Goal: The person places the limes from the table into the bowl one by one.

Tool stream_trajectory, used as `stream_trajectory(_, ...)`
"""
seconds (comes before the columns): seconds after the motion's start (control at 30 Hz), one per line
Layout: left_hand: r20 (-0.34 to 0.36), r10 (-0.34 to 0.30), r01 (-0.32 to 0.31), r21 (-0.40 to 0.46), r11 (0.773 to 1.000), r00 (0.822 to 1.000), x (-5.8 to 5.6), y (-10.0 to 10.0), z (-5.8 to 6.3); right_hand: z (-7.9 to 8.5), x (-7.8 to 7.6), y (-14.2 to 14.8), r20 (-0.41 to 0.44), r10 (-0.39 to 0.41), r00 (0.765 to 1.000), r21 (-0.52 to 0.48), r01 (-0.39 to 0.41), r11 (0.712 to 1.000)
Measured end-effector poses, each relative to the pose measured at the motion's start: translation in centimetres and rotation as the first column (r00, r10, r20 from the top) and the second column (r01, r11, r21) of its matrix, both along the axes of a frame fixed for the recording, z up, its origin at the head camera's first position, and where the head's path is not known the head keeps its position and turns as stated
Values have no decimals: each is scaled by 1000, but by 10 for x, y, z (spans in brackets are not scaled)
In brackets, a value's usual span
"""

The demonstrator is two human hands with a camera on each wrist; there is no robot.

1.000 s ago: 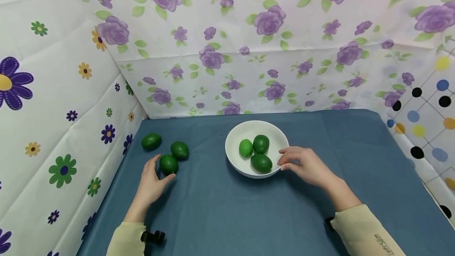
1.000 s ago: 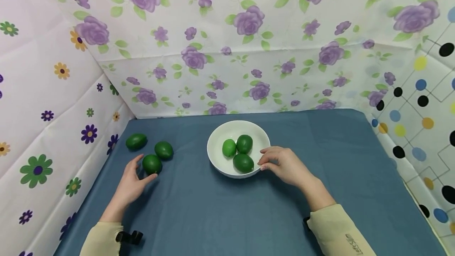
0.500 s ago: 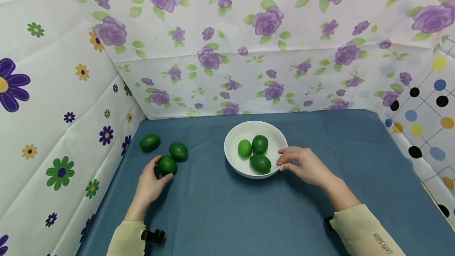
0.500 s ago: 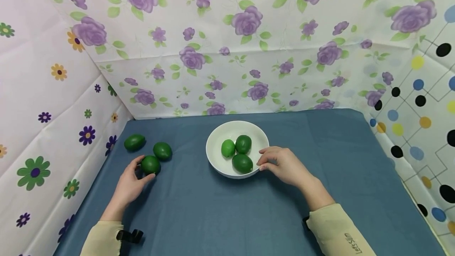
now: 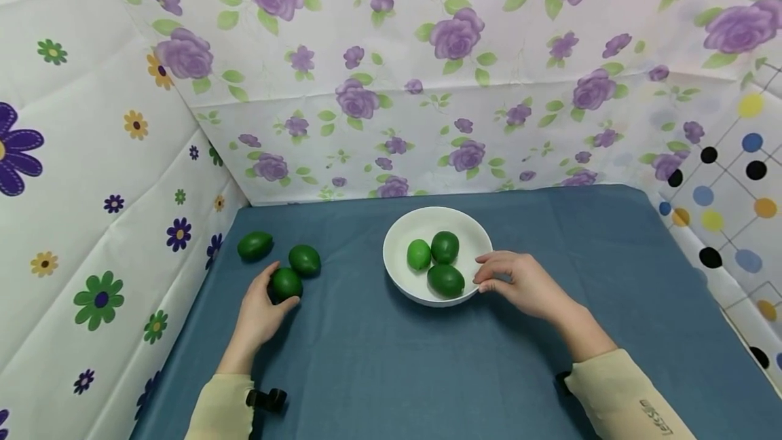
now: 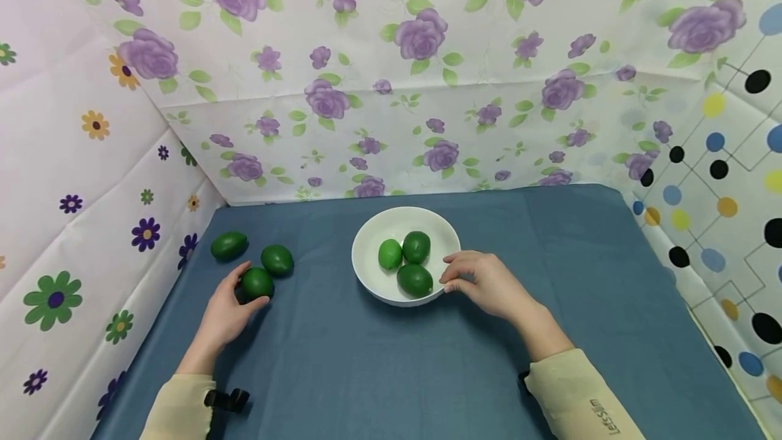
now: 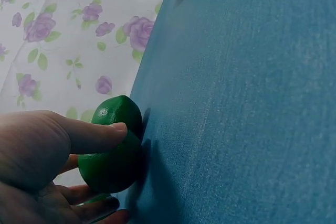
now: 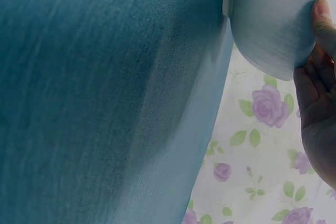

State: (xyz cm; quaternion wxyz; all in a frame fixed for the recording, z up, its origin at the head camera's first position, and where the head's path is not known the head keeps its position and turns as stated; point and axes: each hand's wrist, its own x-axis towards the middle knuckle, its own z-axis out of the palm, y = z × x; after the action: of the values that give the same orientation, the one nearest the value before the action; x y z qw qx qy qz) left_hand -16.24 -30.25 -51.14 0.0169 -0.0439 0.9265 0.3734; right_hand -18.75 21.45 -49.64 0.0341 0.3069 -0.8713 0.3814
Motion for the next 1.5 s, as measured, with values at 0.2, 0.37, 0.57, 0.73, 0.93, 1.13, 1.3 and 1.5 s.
stream_trajectory(0.2,-5,-5,5,-12,1000,1000,-2,-1,-2,-2,1,0,8,-5,1000,0,5,1000)
stream_trajectory(0.37,-19,-2,2,-32,999,1000,-2,-2,-2,-1,2,-1,2,-2,1000,-8,2,1000)
stream_trajectory(0.57,-15,23,-24,-40,999,1000,-1,-3,-4,2,0,-2,-2,7,1000,-5,-8,1000)
stream_trajectory(0.73,-33,41,-42,-42,998,999,0,-2,-4,2,0,-2,1,10,1000,0,-10,1000)
stream_trajectory(0.93,-60,65,-67,-21,998,996,2,0,-2,1,-1,-1,0,8,1000,-5,-8,1000)
stream_trajectory(1.13,-95,94,-95,-5,995,991,4,1,-1,0,0,0,-2,3,1000,-8,-3,1000)
stream_trajectory(1.3,-116,111,-111,9,994,987,6,5,1,-1,-1,-1,-5,2,1000,-6,-2,1000)
stream_trajectory(1.5,-126,124,-122,25,992,984,7,10,6,-1,-1,0,-13,5,1000,-9,-5,1000)
